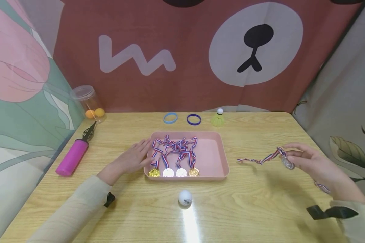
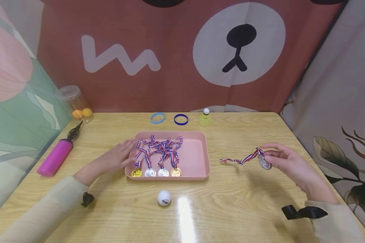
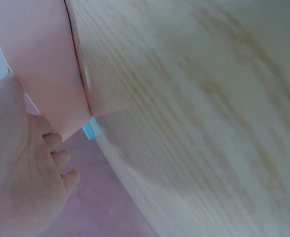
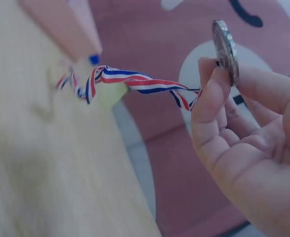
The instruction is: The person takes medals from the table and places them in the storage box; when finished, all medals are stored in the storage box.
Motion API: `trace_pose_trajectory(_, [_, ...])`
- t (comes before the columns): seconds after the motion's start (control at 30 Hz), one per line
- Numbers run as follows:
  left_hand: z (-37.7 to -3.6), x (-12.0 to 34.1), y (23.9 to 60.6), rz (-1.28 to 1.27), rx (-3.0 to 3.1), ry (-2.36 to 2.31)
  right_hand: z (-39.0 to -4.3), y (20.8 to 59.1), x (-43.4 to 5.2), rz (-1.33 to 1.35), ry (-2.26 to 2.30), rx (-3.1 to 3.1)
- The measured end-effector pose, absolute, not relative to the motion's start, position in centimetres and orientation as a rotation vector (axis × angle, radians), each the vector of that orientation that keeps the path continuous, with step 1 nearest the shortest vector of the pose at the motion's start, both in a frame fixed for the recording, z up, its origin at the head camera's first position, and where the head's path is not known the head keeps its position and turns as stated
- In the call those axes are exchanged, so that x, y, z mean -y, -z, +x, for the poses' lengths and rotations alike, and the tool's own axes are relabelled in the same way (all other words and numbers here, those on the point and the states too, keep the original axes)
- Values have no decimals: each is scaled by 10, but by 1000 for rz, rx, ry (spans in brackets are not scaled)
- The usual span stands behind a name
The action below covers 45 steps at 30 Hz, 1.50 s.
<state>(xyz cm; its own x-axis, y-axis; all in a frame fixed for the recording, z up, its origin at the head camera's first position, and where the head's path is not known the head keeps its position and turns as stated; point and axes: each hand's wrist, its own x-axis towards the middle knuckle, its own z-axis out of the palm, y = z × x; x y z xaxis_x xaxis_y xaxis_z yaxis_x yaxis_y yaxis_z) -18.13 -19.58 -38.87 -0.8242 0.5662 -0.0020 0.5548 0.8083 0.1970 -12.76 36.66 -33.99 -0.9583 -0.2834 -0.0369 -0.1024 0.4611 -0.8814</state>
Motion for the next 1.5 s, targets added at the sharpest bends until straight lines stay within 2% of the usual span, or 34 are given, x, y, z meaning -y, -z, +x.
trace_pose_trajectory(0.33, [-182,195,389,928,-2933,-289,-140,319,-342,-772,1990,-1948])
trace_pose_trajectory(0.67, [-182,195,391,928,-2952,-269,-149,293,-298,-800,1991,-1951])
trace_pose_trajectory(0.9, [-182,196,391,922,-2953,-276,-160,280,-264,-921,1974,-1806])
trace_pose_trajectory(1.07, [-183,196,392,925,-2950,-271,-165,285,-244,-884,1917,-1798])
trace_pose_trajectory(1.5, [-183,196,392,913,-2947,-275,-195,318,-197,-572,1660,-2072])
